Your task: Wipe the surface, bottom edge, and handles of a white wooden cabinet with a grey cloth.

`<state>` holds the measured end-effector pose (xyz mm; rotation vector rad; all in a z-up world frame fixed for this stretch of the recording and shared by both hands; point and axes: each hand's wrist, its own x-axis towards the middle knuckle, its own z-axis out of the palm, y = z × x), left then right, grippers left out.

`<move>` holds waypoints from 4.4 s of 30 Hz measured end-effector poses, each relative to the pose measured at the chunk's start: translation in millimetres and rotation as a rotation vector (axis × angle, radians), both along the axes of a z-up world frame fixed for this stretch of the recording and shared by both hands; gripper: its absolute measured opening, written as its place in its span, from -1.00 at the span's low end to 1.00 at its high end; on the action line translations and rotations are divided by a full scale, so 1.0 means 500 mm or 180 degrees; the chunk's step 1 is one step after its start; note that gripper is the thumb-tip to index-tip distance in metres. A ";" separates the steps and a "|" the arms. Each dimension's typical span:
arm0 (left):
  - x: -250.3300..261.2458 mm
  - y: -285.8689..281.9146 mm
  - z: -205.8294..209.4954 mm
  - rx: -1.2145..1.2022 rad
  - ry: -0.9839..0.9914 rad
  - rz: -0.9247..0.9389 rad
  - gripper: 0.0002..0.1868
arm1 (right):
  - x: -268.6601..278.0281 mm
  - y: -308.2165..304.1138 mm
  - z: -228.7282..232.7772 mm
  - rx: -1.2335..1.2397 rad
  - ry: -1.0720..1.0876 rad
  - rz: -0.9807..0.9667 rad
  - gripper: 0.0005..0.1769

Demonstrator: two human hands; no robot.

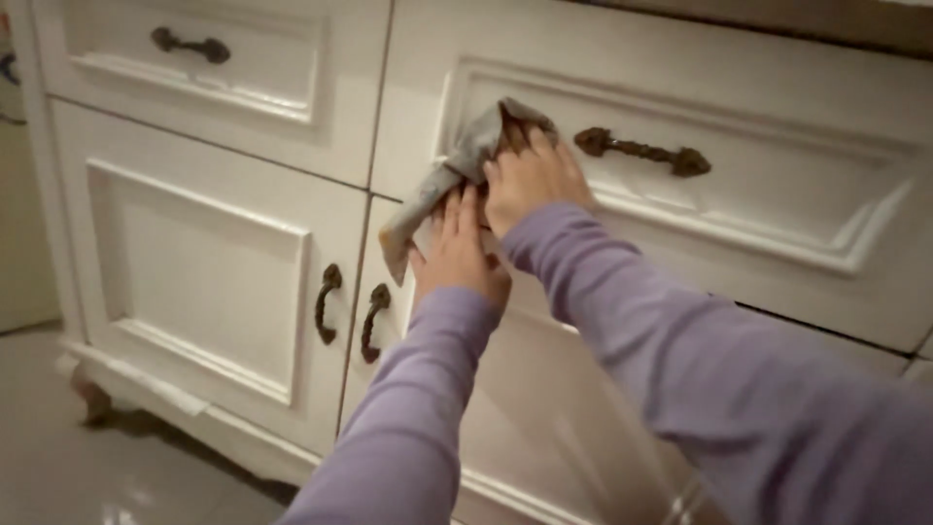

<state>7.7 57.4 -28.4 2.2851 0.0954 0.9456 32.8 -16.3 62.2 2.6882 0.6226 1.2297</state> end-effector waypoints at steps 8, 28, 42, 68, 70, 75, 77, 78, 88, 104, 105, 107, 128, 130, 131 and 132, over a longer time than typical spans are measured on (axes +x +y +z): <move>-0.001 -0.058 -0.006 -0.0003 -0.0084 -0.0122 -0.02 | -0.042 -0.105 -0.049 0.0687 0.0077 -0.0041 -0.48; -0.002 -0.054 -0.006 -0.0043 -0.0114 -0.0008 -0.04 | -0.038 -0.109 -0.037 0.0357 0.0063 -0.0186 -0.50; 0.022 0.015 -0.001 -0.0279 -0.0215 0.0291 -0.05 | -0.002 0.038 0.030 0.0044 0.0322 -0.0219 -0.44; -0.081 -0.399 0.032 0.0025 -0.1028 -0.1209 -0.33 | -0.104 -0.521 -0.102 0.0803 -0.1151 -0.0020 -0.60; -0.073 -0.380 0.026 0.0017 -0.0940 -0.1139 -0.34 | -0.085 -0.500 -0.102 0.0729 -0.1248 0.0080 -0.57; -0.042 -0.336 0.018 0.0033 -0.1110 -0.0771 -0.28 | -0.037 -0.445 -0.031 0.0553 -0.1070 0.0077 -0.60; -0.044 -0.338 0.028 0.0021 -0.1041 -0.0805 -0.28 | -0.062 -0.445 -0.040 0.0530 -0.0808 -0.0070 -0.60; -0.048 -0.343 0.029 -0.0001 -0.0947 -0.0845 -0.27 | -0.080 -0.449 -0.049 0.0501 -0.0519 -0.0225 -0.59; -0.051 -0.345 0.012 0.0093 -0.0809 -0.0822 -0.12 | -0.100 -0.407 -0.051 0.0743 -0.0566 -0.0345 -0.56; -0.046 -0.452 0.049 -0.0003 -0.1302 -0.0944 -0.47 | -0.117 -0.507 -0.018 0.0718 -0.0555 -0.0854 -0.47; -0.046 -0.461 0.049 -0.0044 -0.1286 -0.0981 -0.49 | -0.107 -0.507 -0.012 0.0732 -0.0454 -0.0972 -0.51; -0.033 -0.475 0.032 0.0041 -0.1281 -0.1002 -0.50 | -0.103 -0.528 -0.045 0.0757 -0.0579 -0.0910 -0.55; -0.061 -0.567 -0.026 0.0027 -0.2301 -0.1236 -0.49 | -0.113 -0.648 -0.101 0.1164 -0.0932 -0.0611 -0.62; -0.052 -0.564 0.015 0.0023 -0.2438 -0.1026 -0.48 | -0.107 -0.649 -0.066 0.1057 -0.1289 -0.0200 -0.57; -0.041 -0.560 0.041 0.0057 -0.2400 -0.0858 -0.51 | -0.103 -0.652 -0.054 0.1005 -0.1179 -0.0237 -0.52; -0.036 -0.565 0.063 0.0087 -0.2342 -0.0759 -0.54 | -0.108 -0.665 -0.048 0.0967 -0.1062 -0.0344 -0.47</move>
